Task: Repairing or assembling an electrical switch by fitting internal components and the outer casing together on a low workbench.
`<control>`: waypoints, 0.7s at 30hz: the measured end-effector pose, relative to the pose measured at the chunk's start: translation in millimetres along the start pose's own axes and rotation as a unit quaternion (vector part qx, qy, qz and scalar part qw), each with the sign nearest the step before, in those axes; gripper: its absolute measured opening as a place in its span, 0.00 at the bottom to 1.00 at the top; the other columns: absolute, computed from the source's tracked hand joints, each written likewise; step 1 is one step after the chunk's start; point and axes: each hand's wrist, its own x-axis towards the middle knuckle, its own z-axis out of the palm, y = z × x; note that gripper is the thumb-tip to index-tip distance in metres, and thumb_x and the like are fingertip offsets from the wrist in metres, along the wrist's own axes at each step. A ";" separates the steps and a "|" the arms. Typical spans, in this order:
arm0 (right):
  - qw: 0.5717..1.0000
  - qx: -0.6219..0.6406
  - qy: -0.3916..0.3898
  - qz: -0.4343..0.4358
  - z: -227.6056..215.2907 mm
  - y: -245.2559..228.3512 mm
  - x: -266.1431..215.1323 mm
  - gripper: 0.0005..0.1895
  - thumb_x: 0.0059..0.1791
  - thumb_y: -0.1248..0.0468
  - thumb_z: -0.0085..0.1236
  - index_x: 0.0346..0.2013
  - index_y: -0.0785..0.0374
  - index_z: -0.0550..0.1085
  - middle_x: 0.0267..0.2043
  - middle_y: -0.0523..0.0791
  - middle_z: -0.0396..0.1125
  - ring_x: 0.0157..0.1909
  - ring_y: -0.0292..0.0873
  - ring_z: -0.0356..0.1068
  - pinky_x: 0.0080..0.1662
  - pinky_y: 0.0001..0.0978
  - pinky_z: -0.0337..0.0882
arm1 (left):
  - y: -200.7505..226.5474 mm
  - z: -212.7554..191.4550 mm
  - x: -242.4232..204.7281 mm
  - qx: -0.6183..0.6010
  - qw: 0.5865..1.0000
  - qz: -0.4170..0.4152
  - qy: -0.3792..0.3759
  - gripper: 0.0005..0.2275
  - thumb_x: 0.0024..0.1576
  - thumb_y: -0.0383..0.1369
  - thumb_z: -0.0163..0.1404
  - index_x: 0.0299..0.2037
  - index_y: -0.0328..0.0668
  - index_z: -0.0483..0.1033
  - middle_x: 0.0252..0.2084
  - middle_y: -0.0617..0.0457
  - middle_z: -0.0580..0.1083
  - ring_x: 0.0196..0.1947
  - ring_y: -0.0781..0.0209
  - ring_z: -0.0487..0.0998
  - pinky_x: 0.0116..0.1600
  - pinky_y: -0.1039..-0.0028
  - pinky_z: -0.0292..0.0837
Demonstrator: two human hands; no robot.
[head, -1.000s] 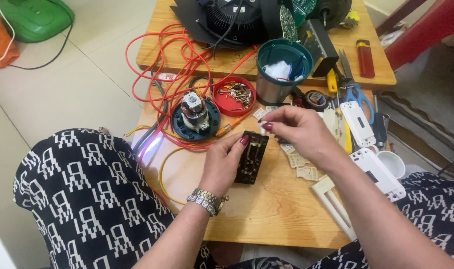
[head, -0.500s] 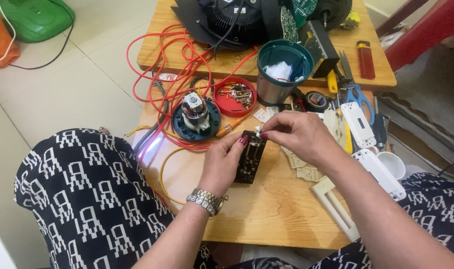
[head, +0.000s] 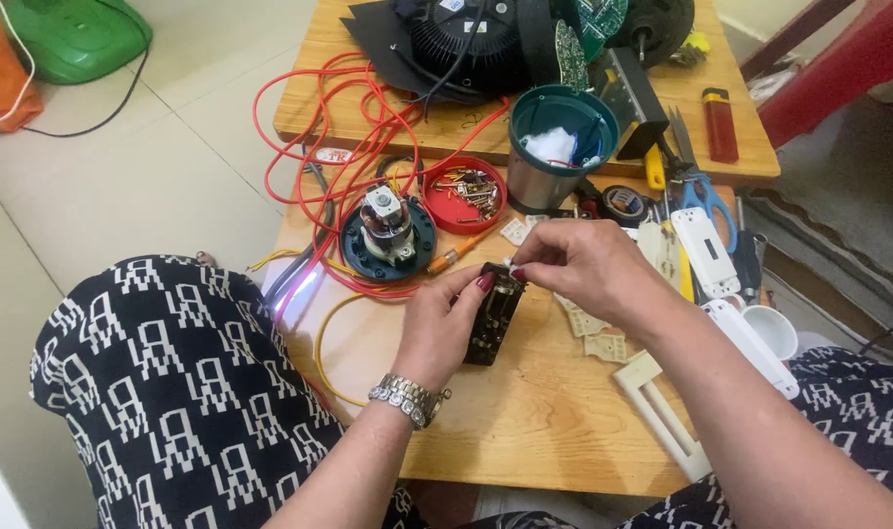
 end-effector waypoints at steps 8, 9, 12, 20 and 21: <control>1.000 -0.003 -0.020 -0.011 -3.2 -4.7 0.5 0.05 0.41 0.67 0.60 0.30 0.56 0.80 0.25 0.45 0.72 0.30 0.40 0.72 0.35 0.32 0.71 | 7.7 -2.1 -5.6 -0.006 1.000 -0.006 0.000 0.12 0.57 0.37 0.49 0.48 0.53 0.79 0.40 0.49 0.80 0.48 0.53 0.78 0.52 0.64 0.73; 1.000 -0.006 -0.023 -0.008 -3.3 -3.2 0.1 0.05 0.41 0.67 0.60 0.30 0.57 0.80 0.26 0.45 0.73 0.31 0.41 0.73 0.35 0.32 0.72 | 8.3 -2.8 -6.1 -0.007 1.000 -0.008 -0.001 0.12 0.57 0.37 0.48 0.48 0.53 0.79 0.40 0.49 0.80 0.47 0.53 0.78 0.52 0.64 0.73; 0.998 0.016 -0.043 0.036 -9.5 -4.5 -4.0 0.08 0.43 0.70 0.57 0.34 0.60 0.81 0.28 0.48 0.74 0.33 0.44 0.73 0.38 0.33 0.73 | 0.4 2.0 -5.6 -0.025 1.000 -0.015 0.003 0.12 0.57 0.37 0.48 0.48 0.49 0.79 0.41 0.46 0.79 0.49 0.52 0.77 0.53 0.63 0.72; 0.998 0.046 0.018 -0.039 -3.1 -1.3 -2.5 0.07 0.42 0.69 0.59 0.33 0.58 0.80 0.27 0.47 0.74 0.32 0.43 0.73 0.39 0.33 0.72 | 5.3 0.5 -0.6 -0.037 0.999 -0.034 -0.002 0.13 0.57 0.36 0.47 0.49 0.47 0.78 0.40 0.45 0.79 0.44 0.57 0.78 0.46 0.65 0.77; 0.997 0.043 0.019 -0.060 0.4 -1.9 -0.2 0.07 0.42 0.69 0.60 0.32 0.57 0.80 0.27 0.45 0.73 0.32 0.41 0.73 0.38 0.32 0.72 | 5.4 1.9 -0.7 -0.044 0.998 -0.034 -0.002 0.13 0.57 0.36 0.47 0.49 0.47 0.78 0.40 0.45 0.79 0.45 0.57 0.78 0.47 0.64 0.76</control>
